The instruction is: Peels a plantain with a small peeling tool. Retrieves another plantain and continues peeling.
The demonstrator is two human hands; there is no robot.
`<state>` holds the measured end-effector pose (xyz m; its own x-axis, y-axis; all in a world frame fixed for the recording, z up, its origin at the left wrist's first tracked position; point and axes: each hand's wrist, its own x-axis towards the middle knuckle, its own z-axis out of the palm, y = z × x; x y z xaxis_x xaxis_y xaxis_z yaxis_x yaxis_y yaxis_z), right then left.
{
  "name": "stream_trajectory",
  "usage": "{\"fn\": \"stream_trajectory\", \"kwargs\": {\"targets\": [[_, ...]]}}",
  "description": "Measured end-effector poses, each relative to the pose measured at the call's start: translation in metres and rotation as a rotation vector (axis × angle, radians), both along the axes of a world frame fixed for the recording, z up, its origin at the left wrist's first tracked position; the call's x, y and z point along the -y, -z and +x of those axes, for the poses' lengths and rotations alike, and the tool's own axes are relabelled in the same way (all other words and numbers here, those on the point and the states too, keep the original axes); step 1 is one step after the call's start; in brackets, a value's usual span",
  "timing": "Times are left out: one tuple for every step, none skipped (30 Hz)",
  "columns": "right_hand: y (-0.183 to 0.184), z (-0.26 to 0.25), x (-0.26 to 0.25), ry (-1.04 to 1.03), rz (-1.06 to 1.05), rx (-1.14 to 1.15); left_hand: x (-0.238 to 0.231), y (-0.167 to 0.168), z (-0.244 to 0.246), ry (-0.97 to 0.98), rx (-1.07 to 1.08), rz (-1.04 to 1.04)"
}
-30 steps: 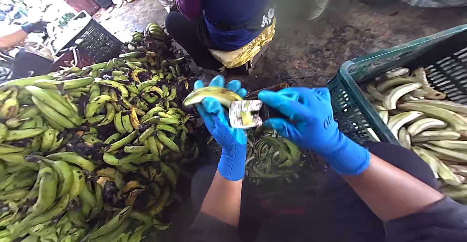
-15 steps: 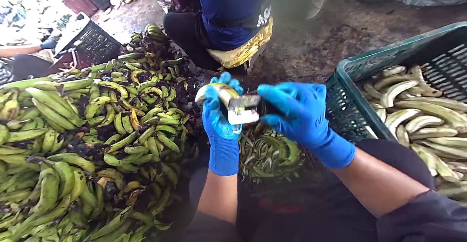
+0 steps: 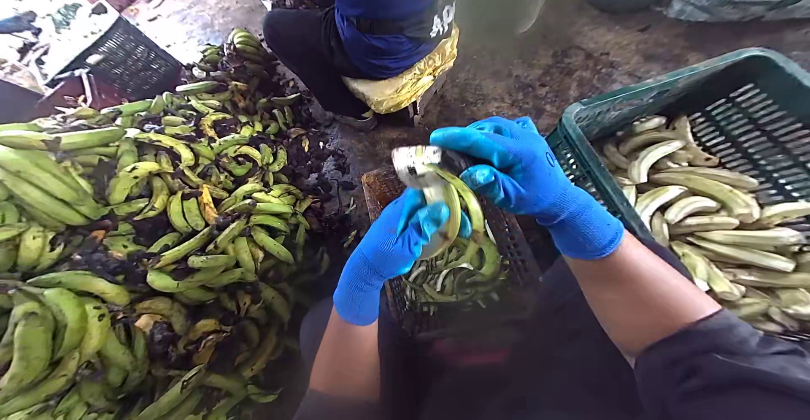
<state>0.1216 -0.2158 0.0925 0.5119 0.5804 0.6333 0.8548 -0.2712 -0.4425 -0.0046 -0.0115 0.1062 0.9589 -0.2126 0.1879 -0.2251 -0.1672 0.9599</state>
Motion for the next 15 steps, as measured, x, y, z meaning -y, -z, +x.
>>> {"fn": "stream_trajectory", "kwargs": {"targets": [[-0.001,0.003,0.003,-0.002,-0.041,-0.021,-0.004,0.001,-0.001,0.08,0.006,0.035],[0.0,0.008,0.007,0.046,-0.094,-0.062,-0.008,0.001,-0.003,0.157,-0.001,0.015],[0.001,0.014,0.011,0.128,-0.162,-0.126,-0.008,0.002,-0.005,0.175,-0.033,-0.079],[0.003,0.018,0.013,0.214,-0.2,-0.187,-0.006,0.002,-0.006,0.123,-0.06,-0.21],[0.002,0.017,0.012,0.266,-0.162,-0.221,-0.005,0.002,-0.003,0.03,-0.081,-0.336],[0.002,0.011,0.008,0.275,-0.083,-0.204,-0.003,0.001,0.0,-0.067,-0.109,-0.463],[0.003,0.0,0.002,0.25,-0.005,-0.129,-0.002,0.001,0.004,-0.119,-0.12,-0.619],[0.006,-0.011,-0.004,0.206,0.056,-0.024,-0.001,0.002,0.009,-0.137,-0.129,-0.833],[0.01,-0.021,-0.01,0.165,0.086,0.078,0.0,0.002,0.016,-0.129,-0.147,-1.069],[0.015,-0.031,-0.014,0.138,0.096,0.165,-0.002,0.001,0.023,-0.088,-0.157,-1.254],[0.02,-0.039,-0.015,0.131,0.092,0.243,-0.005,-0.001,0.029,-0.058,-0.181,-1.432],[0.023,-0.045,-0.015,0.135,0.093,0.31,-0.007,-0.003,0.031,-0.009,-0.226,-1.588],[0.024,-0.048,-0.014,0.143,0.093,0.36,-0.009,-0.003,0.032,0.051,-0.284,-1.72],[0.025,-0.05,-0.014,0.15,0.093,0.391,-0.008,-0.003,0.032,0.093,-0.316,-1.791],[0.024,-0.049,-0.013,0.151,0.097,0.398,-0.005,-0.003,0.03,0.114,-0.304,-1.782]]}}
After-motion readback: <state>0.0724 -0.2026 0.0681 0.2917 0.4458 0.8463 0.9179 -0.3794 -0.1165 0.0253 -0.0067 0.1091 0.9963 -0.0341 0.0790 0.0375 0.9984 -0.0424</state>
